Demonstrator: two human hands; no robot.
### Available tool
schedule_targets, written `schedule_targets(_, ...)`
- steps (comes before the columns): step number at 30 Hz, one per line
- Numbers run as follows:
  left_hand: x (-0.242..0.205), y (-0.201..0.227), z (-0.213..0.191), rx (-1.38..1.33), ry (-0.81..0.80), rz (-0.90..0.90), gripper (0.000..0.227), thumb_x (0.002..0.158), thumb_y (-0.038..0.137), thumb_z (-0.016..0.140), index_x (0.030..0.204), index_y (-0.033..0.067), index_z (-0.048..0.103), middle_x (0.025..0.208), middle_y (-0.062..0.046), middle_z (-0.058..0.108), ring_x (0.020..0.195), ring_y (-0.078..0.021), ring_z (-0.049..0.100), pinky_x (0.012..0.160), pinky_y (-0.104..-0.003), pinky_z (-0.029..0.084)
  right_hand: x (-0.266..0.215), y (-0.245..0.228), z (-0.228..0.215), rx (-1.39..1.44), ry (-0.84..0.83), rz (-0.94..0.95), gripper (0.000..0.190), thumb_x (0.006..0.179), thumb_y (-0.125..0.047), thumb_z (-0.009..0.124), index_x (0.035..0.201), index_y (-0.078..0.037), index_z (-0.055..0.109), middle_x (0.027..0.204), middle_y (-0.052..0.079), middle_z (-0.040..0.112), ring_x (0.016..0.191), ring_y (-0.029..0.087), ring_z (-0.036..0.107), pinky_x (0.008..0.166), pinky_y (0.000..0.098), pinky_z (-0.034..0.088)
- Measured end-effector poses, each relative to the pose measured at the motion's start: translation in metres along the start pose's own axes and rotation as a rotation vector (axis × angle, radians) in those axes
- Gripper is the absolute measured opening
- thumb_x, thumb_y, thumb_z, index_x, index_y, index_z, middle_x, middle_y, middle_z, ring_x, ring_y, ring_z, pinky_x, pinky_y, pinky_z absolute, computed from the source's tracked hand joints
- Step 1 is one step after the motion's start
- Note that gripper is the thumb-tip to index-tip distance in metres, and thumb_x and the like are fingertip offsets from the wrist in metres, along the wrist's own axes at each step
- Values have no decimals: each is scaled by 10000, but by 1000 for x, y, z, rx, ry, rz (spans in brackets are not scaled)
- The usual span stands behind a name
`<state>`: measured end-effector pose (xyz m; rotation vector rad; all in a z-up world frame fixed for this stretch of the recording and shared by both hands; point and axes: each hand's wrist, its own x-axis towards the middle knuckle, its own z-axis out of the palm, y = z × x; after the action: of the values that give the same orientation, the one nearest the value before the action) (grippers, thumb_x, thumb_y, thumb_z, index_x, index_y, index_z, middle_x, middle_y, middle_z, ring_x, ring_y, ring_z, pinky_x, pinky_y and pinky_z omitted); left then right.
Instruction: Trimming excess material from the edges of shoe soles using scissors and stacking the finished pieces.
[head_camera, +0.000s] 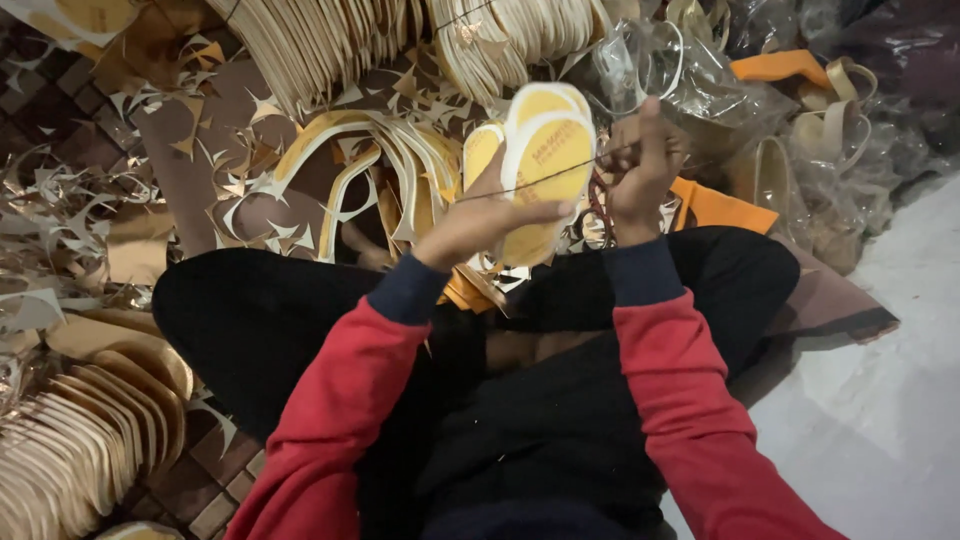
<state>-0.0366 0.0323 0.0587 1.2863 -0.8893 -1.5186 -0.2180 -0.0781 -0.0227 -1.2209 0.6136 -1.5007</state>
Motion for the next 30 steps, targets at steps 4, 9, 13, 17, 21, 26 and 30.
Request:
schedule_targets(4, 15, -28, -5, -75, -51, -15, 897, 796, 366, 869, 1460, 12, 381, 1257, -307, 618, 1158, -504, 658, 957, -655, 567, -8, -16, 15, -358, -89, -157, 558, 1118, -170, 577, 567, -97, 529, 440, 3, 397, 405, 89, 396, 519, 209, 345)
schedule_targets(9, 36, -72, -35, -366, -340, 31, 760, 834, 240, 852, 1440, 38, 441, 1131, -186, 683, 968, -370, 738, 804, -589, 632, -3, -8, -7, -452, -92, -315, 573, 1087, -151, 591, 532, -67, 480, 443, -17, 316, 431, 82, 329, 490, 243, 298)
schedule_targets(13, 27, -53, -37, -356, -366, 80, 848, 787, 219, 891, 1462, 37, 411, 1097, -152, 670, 942, -323, 745, 732, -538, 652, -10, -20, -9, -626, -77, -441, 541, 1056, -171, 680, 553, -65, 514, 474, -18, 300, 441, 125, 311, 500, 259, 293)
schedule_targets(17, 20, -33, -44, -198, -457, 106, 843, 784, 285, 882, 1426, -1, 417, 1044, -164, 663, 956, -330, 729, 728, -517, 666, -11, -29, 3, -587, -94, -548, 486, 1043, -199, 701, 598, -45, 581, 535, -17, 286, 438, 157, 337, 502, 270, 340)
schedule_targets(21, 20, -40, -54, -164, -482, 69, 852, 778, 317, 879, 1431, 31, 413, 1076, -138, 669, 976, -303, 734, 742, -490, 663, -14, -32, 2, -569, -101, -543, 497, 1023, -204, 730, 584, -51, 553, 524, -25, 259, 415, 168, 336, 485, 254, 331)
schedule_targets(26, 14, -31, -54, -36, -494, 25, 932, 765, 449, 849, 1449, 1, 403, 1104, -218, 652, 1033, -397, 700, 791, -567, 643, -17, -24, 1, -556, -94, -600, 454, 994, -228, 761, 607, -32, 627, 542, 25, 381, 457, 211, 407, 496, 298, 371)
schedule_targets(30, -4, 12, -39, 196, -393, 29, 902, 744, 488, 839, 1381, -36, 472, 1070, -253, 668, 1022, -402, 715, 837, -602, 638, -16, -24, 9, -533, -132, -555, 489, 1038, -245, 733, 613, -51, 588, 557, 37, 472, 534, 228, 491, 568, 310, 416)
